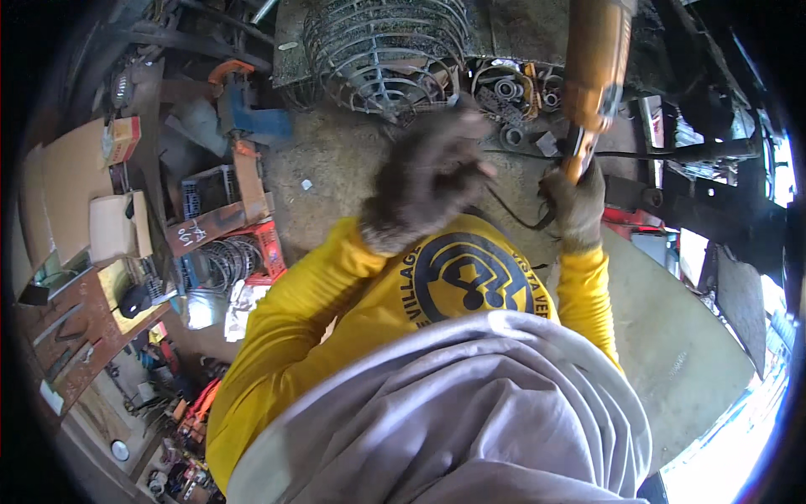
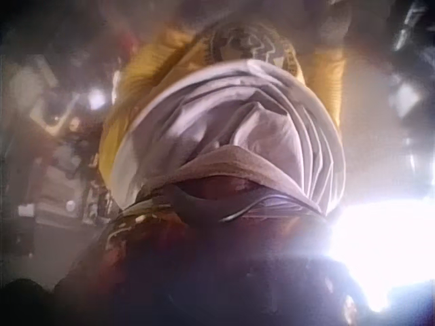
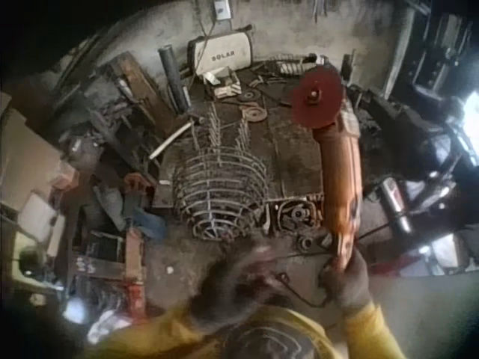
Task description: The person welds metal rods onto a large spherical cage structure using an arc welder. They fit small metal pieces by hand, tap them with a hammer, and smooth the welded joints using an angle grinder, producing sparks during fabrication.
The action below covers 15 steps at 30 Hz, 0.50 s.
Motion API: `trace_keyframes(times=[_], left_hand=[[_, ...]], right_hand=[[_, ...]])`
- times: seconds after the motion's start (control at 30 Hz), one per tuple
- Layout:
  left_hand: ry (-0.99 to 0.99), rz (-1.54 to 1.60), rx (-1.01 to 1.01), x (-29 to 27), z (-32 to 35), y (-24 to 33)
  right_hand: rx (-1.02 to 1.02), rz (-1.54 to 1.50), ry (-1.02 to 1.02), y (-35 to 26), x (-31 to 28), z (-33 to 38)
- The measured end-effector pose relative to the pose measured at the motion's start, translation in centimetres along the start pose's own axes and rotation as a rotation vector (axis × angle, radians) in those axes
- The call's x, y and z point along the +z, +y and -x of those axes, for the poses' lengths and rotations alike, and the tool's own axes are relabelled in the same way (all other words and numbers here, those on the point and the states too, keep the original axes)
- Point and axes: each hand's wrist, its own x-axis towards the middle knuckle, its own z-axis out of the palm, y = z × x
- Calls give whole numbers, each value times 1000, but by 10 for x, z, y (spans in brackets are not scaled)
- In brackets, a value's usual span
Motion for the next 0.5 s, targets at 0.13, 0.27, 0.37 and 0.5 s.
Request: trace_keyframes(times=[0.13, 0.27, 0.37, 0.5], left_hand=[[-106, 522, 78, 74, -26, 12], [54, 481, -71, 104, -22, 33], [-44, 901, -267, 126, -5, 5], [-204, 937, -322, 138, 11, 0]], right_hand=[[-403, 113, 170, 19, 13, 50], [-391, 404, 335, 27, 5, 97], [-232, 9, -22, 25, -15, 101], [100, -226, -479, -5, -59, 81]])
